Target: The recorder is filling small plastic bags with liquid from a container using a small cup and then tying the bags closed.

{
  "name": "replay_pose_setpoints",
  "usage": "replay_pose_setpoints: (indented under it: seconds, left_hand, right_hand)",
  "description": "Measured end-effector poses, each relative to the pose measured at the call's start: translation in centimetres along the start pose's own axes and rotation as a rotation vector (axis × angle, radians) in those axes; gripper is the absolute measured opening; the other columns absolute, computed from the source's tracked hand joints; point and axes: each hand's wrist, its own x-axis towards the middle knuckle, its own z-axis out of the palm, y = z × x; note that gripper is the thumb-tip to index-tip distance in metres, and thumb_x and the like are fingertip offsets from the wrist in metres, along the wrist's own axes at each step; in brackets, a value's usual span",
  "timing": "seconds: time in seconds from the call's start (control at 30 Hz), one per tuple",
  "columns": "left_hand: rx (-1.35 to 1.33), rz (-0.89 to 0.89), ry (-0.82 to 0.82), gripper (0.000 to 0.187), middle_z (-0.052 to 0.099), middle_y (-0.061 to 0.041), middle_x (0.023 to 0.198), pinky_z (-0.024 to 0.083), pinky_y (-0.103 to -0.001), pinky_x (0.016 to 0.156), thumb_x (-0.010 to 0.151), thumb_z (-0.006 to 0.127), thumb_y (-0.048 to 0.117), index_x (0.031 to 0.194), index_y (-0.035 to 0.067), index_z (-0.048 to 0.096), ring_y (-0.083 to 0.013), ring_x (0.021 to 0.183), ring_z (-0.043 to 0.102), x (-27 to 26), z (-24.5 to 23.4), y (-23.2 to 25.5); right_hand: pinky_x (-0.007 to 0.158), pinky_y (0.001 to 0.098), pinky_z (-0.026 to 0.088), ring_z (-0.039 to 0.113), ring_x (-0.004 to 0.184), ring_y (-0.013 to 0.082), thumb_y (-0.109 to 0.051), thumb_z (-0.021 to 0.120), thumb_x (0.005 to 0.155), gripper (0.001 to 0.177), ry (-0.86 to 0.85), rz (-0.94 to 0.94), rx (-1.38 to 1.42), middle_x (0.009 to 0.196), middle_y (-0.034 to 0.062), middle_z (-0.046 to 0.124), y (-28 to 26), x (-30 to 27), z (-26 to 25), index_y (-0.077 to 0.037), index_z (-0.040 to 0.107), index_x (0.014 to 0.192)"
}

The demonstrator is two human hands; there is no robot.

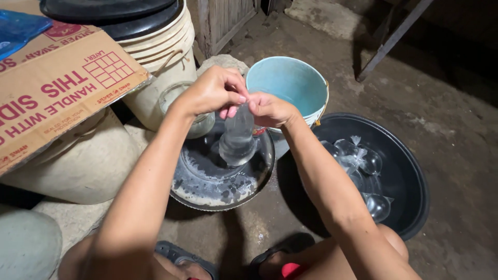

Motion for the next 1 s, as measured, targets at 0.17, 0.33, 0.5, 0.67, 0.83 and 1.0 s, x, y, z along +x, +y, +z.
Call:
replay_pose_setpoints:
  seconds: [0.17, 0.33, 0.5, 0.67, 0.83, 1.0]
  left_hand:
    - [-0.213, -0.03, -0.051, 0.013, 0.07, -0.015, 0.086, 0.05, -0.026, 0.047, 0.089, 0.067, -0.005, 0.101, -0.006, 0.068, -0.0198, 0.063, 0.073, -0.4, -0.9, -1.6]
    - [-0.798, -0.032, -0.215, 0.029, 0.072, -0.012, 0.101, 0.054, -0.023, 0.058, 0.101, 0.066, 0.006, 0.128, -0.006, 0.063, -0.0158, 0.073, 0.071, -1.2, -1.1, -9.5]
    - [-0.125, 0.061, -0.11, 0.056, 0.071, -0.005, 0.116, 0.053, -0.036, 0.093, 0.076, 0.087, 0.018, 0.124, 0.0, 0.065, -0.0202, 0.106, 0.066, -2.1, 1.4, -8.9]
    - [0.388, -0.179, 0.486, 0.059, 0.072, -0.012, 0.108, 0.055, -0.04, 0.088, 0.074, 0.093, 0.028, 0.119, 0.001, 0.066, -0.0254, 0.101, 0.067, -1.0, 7.6, -6.6]
    - [0.395, -0.109, 0.628, 0.057, 0.072, -0.011, 0.107, 0.056, -0.04, 0.088, 0.073, 0.093, 0.021, 0.117, 0.002, 0.062, -0.0261, 0.102, 0.069, -2.9, 7.0, -4.2]
    - [-0.401, -0.095, -0.005, 0.07, 0.064, 0.002, 0.117, 0.05, -0.033, 0.099, 0.067, 0.089, 0.007, 0.127, 0.01, 0.055, -0.0146, 0.111, 0.063, -3.9, 1.7, -8.0]
  right_hand:
    - [0.113, 0.0427, 0.044, 0.062, 0.124, 0.0291, -0.031, 0.063, 0.108, 0.031, 0.126, -0.094, -0.018, 0.107, 0.0106, 0.069, 1.8, 0.3, -1.5, 0.0, 0.068, 0.106]
    - [0.105, 0.0425, 0.047, 0.064, 0.107, 0.0291, -0.02, 0.066, 0.105, 0.022, 0.217, -0.197, 0.021, 0.093, 0.0089, 0.067, 0.4, 1.2, -1.1, -0.002, 0.065, 0.093]
    - [0.09, 0.0358, 0.053, 0.065, 0.09, 0.0212, -0.01, 0.058, 0.101, 0.02, 0.477, -0.181, -0.168, 0.082, 0.0061, 0.065, -0.9, 4.3, -0.7, -0.004, 0.06, 0.082]
    - [0.063, 0.0318, 0.052, 0.058, 0.067, 0.0144, -0.003, 0.049, 0.1, 0.021, 1.016, -0.187, -0.474, 0.072, 0.0031, 0.06, 1.0, 7.4, 1.5, -0.002, 0.055, 0.079]
    - [0.057, 0.0318, 0.052, 0.056, 0.059, 0.0129, -0.006, 0.047, 0.104, 0.028, 1.038, -0.203, -0.426, 0.066, 0.0006, 0.055, -0.8, 6.3, 2.0, -0.004, 0.056, 0.077]
    - [0.062, 0.0333, 0.05, 0.056, 0.056, 0.0182, -0.002, 0.046, 0.102, 0.023, 0.519, -0.214, 0.015, 0.063, 0.0017, 0.05, -1.6, 3.9, 1.2, -0.004, 0.057, 0.082]
